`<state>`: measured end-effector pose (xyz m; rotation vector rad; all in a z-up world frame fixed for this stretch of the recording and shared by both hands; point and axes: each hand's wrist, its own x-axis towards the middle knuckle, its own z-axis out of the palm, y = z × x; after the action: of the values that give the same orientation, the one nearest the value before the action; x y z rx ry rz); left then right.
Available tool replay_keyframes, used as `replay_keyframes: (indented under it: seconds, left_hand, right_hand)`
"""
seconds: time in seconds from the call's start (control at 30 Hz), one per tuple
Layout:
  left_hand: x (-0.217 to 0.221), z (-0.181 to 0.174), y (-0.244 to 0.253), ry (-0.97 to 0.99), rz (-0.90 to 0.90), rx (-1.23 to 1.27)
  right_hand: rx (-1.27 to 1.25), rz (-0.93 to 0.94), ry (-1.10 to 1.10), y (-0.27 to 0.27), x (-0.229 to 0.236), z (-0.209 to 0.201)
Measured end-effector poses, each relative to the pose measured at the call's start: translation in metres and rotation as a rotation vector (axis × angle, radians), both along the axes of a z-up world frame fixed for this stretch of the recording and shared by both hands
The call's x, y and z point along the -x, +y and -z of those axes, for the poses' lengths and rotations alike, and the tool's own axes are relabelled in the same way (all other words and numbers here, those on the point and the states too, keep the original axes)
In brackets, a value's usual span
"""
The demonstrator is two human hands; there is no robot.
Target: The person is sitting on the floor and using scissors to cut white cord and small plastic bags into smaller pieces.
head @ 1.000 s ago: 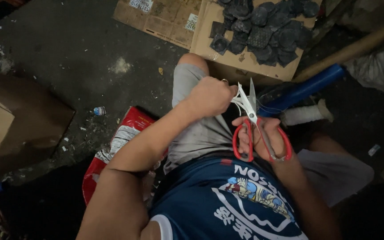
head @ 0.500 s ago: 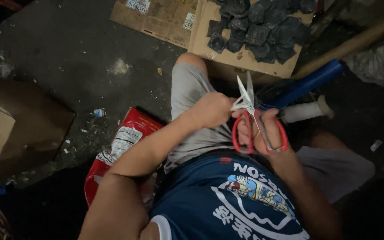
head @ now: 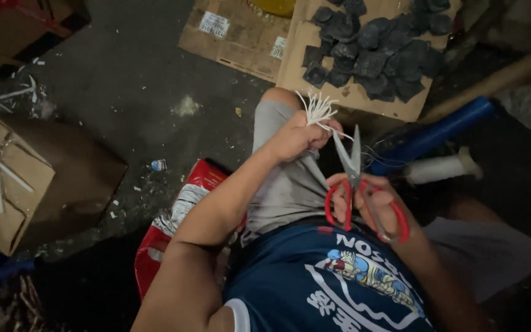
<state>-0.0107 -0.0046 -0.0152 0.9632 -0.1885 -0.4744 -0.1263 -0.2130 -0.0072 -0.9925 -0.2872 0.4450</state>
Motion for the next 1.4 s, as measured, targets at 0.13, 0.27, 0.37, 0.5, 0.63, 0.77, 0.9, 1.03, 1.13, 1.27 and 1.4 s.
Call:
replay_keyframes:
  seconds: [0.13, 0.27, 0.37, 0.5, 0.63, 0.77, 0.9, 1.03, 1.13, 1.27, 1.4]
  left_hand:
    - [0.003, 0.0, -0.003, -0.237, 0.137, -0.121]
    - [0.006, -0.015, -0.009, -0.349, 0.18, -0.179]
    - [0.001, 0.011, -0.01, -0.369, 0.14, -0.226]
    - [0.0, 0.008, -0.006, -0.348, 0.154, -0.217]
    - [0.005, -0.015, -0.006, -0.402, 0.39, -0.217]
    - [0.007, -0.009, -0.01, -0.345, 0.485, -0.181]
    - [0.014, -0.017, -0.017, -0.262, 0.475, -0.131]
    - [0.013, -0.016, -0.014, -0.143, 0.335, -0.061]
    - [0.004, -0.018, -0.007, -0.037, 0.18, 0.011]
    - [0.002, -0.012, -0.002, -0.024, 0.132, 0.068]
    - [0.001, -0.019, -0.003, -0.287, 0.249, -0.132]
  right_hand:
    - [-0.143, -0.077, 0.12, -0.001, -0.005, 0.006]
    - [-0.134, -0.052, 0.086, -0.004, -0.025, 0.003]
    - [-0.137, -0.026, 0.099, -0.002, -0.022, 0.003]
    - [-0.17, -0.036, 0.114, -0.004, -0.019, 0.005]
    - [-0.166, -0.018, 0.087, -0.003, -0.023, 0.007]
    - [-0.093, 0.008, 0.117, -0.009, -0.017, 0.041]
    - [-0.321, -0.22, 0.098, -0.027, -0.034, 0.061]
    - [-0.383, -0.195, 0.153, -0.041, -0.028, 0.051]
    - [-0.291, -0.102, 0.173, -0.022, -0.014, 0.004]
    - [-0.213, -0.019, 0.075, 0.007, -0.009, -0.03]
    - [-0.09, -0.053, 0.187, 0.004, -0.014, -0.014]
